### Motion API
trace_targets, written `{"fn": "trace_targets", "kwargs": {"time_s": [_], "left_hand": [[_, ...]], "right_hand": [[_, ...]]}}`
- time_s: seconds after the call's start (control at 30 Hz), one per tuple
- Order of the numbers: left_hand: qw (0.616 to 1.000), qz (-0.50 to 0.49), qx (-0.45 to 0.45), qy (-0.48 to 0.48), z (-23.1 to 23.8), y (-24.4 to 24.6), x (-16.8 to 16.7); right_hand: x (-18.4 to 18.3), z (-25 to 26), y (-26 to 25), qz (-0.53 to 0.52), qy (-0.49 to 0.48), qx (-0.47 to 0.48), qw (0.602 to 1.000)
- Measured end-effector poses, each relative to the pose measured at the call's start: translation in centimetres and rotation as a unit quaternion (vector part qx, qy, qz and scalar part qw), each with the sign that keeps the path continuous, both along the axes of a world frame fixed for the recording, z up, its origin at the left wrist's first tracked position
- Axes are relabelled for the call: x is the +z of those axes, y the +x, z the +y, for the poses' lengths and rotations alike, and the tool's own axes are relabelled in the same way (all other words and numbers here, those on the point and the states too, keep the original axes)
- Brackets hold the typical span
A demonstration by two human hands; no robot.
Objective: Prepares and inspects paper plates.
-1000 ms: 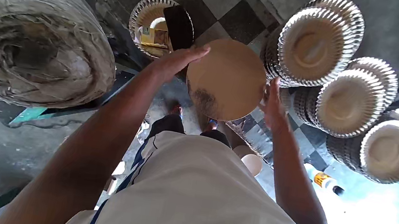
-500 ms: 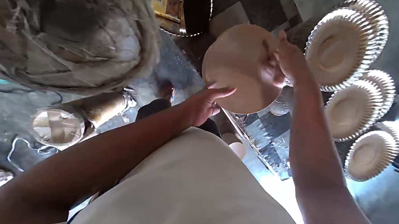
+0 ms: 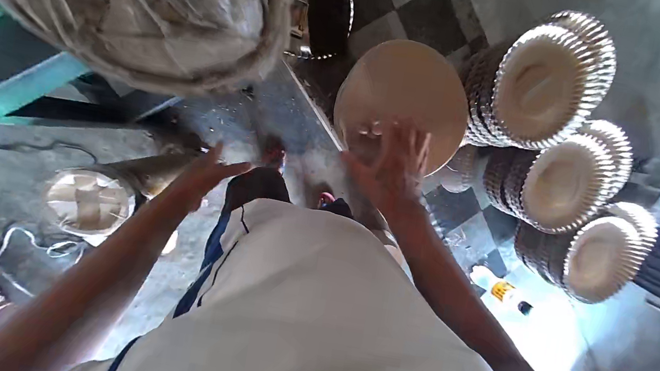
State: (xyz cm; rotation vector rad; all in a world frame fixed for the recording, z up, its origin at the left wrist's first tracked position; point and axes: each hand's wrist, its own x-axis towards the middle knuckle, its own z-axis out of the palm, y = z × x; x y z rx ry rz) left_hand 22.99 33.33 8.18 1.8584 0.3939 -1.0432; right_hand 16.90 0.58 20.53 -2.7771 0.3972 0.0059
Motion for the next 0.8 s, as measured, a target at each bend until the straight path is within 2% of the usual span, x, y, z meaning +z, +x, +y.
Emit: {"fn": "trace_targets", "kwargs": {"time_s": [0.1, 0.17, 0.23, 0.3, 0.37, 0.5, 0.63, 0.73, 0.8], "left_hand": [[0.988, -0.039, 0.105, 0.111, 6.0, -5.6, 0.1], [0.970, -0.039, 0.194, 0.137, 7.5, -9.9, 1.1], [0.957, -0.014, 0.258, 0.128, 7.0, -14.3, 2.2], [0.962, 0.030, 0.242, 0.125, 5.6, -18.0, 2.4], [0.973, 0.072, 0.179, 0.126, 3.9, -20.0, 2.5], [0.986, 0.040, 0.115, 0.115, 1.3, -19.4, 2.4], [0.991, -0.078, 0.035, 0.100, -3.0, -15.7, 6.3], [0.972, -0.229, 0.050, 0.011, -5.5, -14.0, 10.0], [0.942, -0.311, 0.094, -0.083, -6.3, -13.9, 12.0]], "right_hand": [[-1.8, -0.5, 0.4, 0.053, 0.017, 0.022, 0.998], [-1.9, -2.5, 0.7, 0.035, 0.103, 0.057, 0.992], [-1.9, -4.8, 0.6, 0.020, 0.212, 0.093, 0.973], [-2.2, -6.5, 0.7, 0.020, 0.283, 0.102, 0.953], [-2.0, -7.2, 0.7, 0.043, 0.306, 0.105, 0.945], [-1.5, -7.0, 0.7, 0.048, 0.279, 0.124, 0.951], [-1.9, -6.6, -1.2, -0.047, 0.279, 0.116, 0.952], [1.0, -5.9, -5.4, -0.167, 0.320, 0.107, 0.926], [4.3, -4.8, -9.6, -0.153, 0.427, 0.125, 0.882]]}}
